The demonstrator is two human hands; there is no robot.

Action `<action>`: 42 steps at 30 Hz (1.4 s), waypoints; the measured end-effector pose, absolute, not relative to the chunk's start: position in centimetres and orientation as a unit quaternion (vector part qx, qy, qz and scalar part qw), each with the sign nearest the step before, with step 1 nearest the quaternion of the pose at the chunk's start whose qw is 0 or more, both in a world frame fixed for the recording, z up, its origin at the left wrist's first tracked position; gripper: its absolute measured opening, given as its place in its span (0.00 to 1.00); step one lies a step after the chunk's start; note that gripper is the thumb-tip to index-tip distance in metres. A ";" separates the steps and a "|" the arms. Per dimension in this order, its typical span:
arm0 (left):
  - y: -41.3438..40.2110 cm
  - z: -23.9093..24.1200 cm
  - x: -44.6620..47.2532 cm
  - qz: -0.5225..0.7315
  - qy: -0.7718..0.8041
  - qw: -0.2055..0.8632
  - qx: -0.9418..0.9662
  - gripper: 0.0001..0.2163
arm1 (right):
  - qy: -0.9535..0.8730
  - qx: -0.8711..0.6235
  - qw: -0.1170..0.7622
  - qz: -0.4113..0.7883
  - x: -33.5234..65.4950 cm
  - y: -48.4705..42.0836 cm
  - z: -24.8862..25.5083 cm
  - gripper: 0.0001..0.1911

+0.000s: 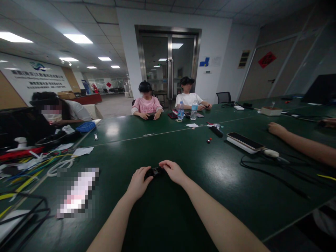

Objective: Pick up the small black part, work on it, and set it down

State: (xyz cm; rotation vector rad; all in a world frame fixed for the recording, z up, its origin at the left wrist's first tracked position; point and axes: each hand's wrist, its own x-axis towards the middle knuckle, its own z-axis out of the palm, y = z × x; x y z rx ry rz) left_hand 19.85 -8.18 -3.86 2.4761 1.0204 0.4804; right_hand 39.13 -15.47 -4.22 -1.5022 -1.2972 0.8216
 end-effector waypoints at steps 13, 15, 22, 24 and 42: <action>-8.1 -4.0 20.0 0.179 0.361 0.195 0.894 0.20 | -0.494 -0.585 0.543 0.346 39.7 -14.8 -5.1 0.14; -8.0 -4.0 20.0 0.181 0.360 0.194 0.894 0.20 | -0.489 -0.580 0.550 0.351 39.7 -14.7 -5.1 0.14; -8.2 -3.8 19.9 0.172 0.370 0.203 0.890 0.21 | -0.464 -0.585 0.553 0.370 39.5 -15.3 -4.3 0.13; -8.2 -3.8 19.9 0.171 0.372 0.204 0.889 0.21 | -0.460 -0.588 0.550 0.374 39.4 -15.4 -4.1 0.13; -8.1 -3.9 19.8 0.184 0.355 0.188 0.897 0.20 | -0.472 -0.577 0.559 0.363 39.6 -15.1 -4.7 0.14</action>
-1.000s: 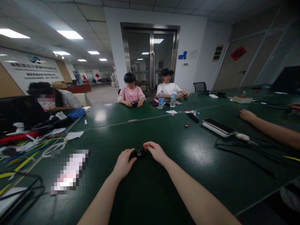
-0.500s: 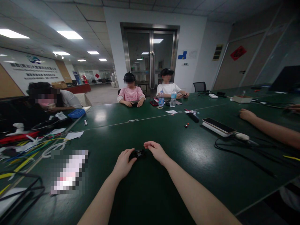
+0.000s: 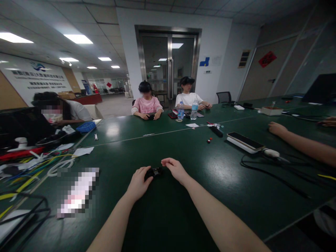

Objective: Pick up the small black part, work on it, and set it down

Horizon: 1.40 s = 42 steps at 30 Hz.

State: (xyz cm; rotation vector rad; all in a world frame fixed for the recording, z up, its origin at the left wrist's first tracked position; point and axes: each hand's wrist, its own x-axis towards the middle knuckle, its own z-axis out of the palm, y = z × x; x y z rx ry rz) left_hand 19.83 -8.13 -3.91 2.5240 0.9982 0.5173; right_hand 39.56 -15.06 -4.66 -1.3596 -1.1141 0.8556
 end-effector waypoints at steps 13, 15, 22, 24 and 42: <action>-8.2 -3.8 19.8 0.176 0.359 0.203 0.894 0.21 | -0.497 -0.582 0.543 0.346 39.5 -15.0 -4.9 0.14; -8.3 -3.7 19.8 0.170 0.366 0.207 0.891 0.21 | -0.505 -0.586 0.535 0.340 39.4 -15.1 -4.8 0.14; -8.4 -3.7 19.8 0.176 0.366 0.209 0.890 0.20 | -0.523 -0.603 0.513 0.316 38.5 -15.7 -3.9 0.15; -8.3 -3.9 19.7 0.179 0.362 0.208 0.891 0.20 | -0.530 -0.606 0.509 0.307 38.3 -15.9 -3.6 0.14; -8.3 -3.8 19.8 0.189 0.353 0.198 0.895 0.19 | -0.629 -0.631 0.391 0.230 37.3 -16.6 -2.9 0.15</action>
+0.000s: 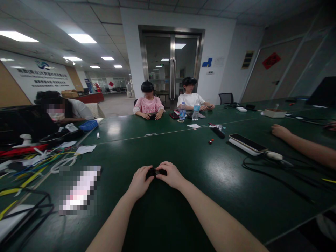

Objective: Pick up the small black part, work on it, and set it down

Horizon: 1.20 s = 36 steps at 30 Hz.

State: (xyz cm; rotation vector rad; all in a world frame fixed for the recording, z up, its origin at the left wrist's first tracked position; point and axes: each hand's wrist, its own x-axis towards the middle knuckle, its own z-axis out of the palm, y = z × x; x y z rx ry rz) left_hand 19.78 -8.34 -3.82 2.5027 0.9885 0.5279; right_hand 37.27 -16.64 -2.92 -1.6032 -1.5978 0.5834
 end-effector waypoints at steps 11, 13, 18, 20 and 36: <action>-8.3 -3.9 19.9 0.179 0.361 0.203 0.892 0.20 | -0.651 -0.624 0.377 0.212 37.3 -16.5 -2.9 0.11; -8.2 -3.9 19.9 0.179 0.359 0.198 0.894 0.20 | -0.648 -0.624 0.378 0.218 37.3 -16.5 -2.8 0.11; -8.1 -4.1 19.9 0.191 0.349 0.185 0.899 0.19 | -0.633 -0.626 0.395 0.226 37.5 -16.4 -2.9 0.11; -8.1 -4.1 19.9 0.192 0.349 0.184 0.898 0.19 | -0.624 -0.624 0.405 0.237 37.6 -16.3 -2.9 0.11; -8.3 -3.5 19.9 0.180 0.356 0.199 0.895 0.20 | -0.547 -0.606 0.501 0.287 39.0 -15.6 -3.5 0.15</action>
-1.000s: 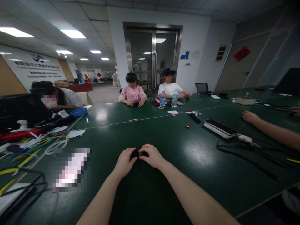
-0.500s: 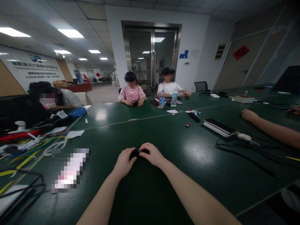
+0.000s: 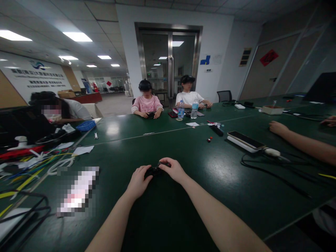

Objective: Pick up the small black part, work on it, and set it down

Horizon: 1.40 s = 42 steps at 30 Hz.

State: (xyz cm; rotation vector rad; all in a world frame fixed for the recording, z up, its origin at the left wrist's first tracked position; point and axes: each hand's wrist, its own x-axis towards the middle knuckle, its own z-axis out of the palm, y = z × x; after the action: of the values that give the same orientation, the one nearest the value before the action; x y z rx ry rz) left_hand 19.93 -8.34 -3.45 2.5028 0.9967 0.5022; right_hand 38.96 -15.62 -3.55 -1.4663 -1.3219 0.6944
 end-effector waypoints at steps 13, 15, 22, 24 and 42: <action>-7.8 -4.4 19.9 0.190 0.348 0.189 0.898 0.20 | -0.508 -0.583 0.551 0.314 39.4 -15.9 -3.2 0.15; -7.9 -4.3 19.8 0.189 0.348 0.190 0.898 0.19 | -0.506 -0.581 0.553 0.317 39.5 -15.9 -3.2 0.15; -8.2 -3.9 19.9 0.180 0.360 0.204 0.893 0.20 | -0.486 -0.585 0.564 0.321 39.8 -15.9 -3.3 0.15; -8.3 -3.8 19.9 0.175 0.368 0.209 0.889 0.20 | -0.483 -0.583 0.569 0.321 39.8 -15.8 -3.4 0.16; -8.3 -3.8 19.9 0.182 0.363 0.201 0.892 0.19 | -0.466 -0.592 0.579 0.312 40.0 -15.5 -3.9 0.17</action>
State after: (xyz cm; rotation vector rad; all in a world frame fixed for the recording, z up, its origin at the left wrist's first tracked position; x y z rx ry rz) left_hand 19.88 -8.31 -3.76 2.4904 1.0130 0.5073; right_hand 39.97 -15.53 -3.91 -1.3831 -1.0894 0.7300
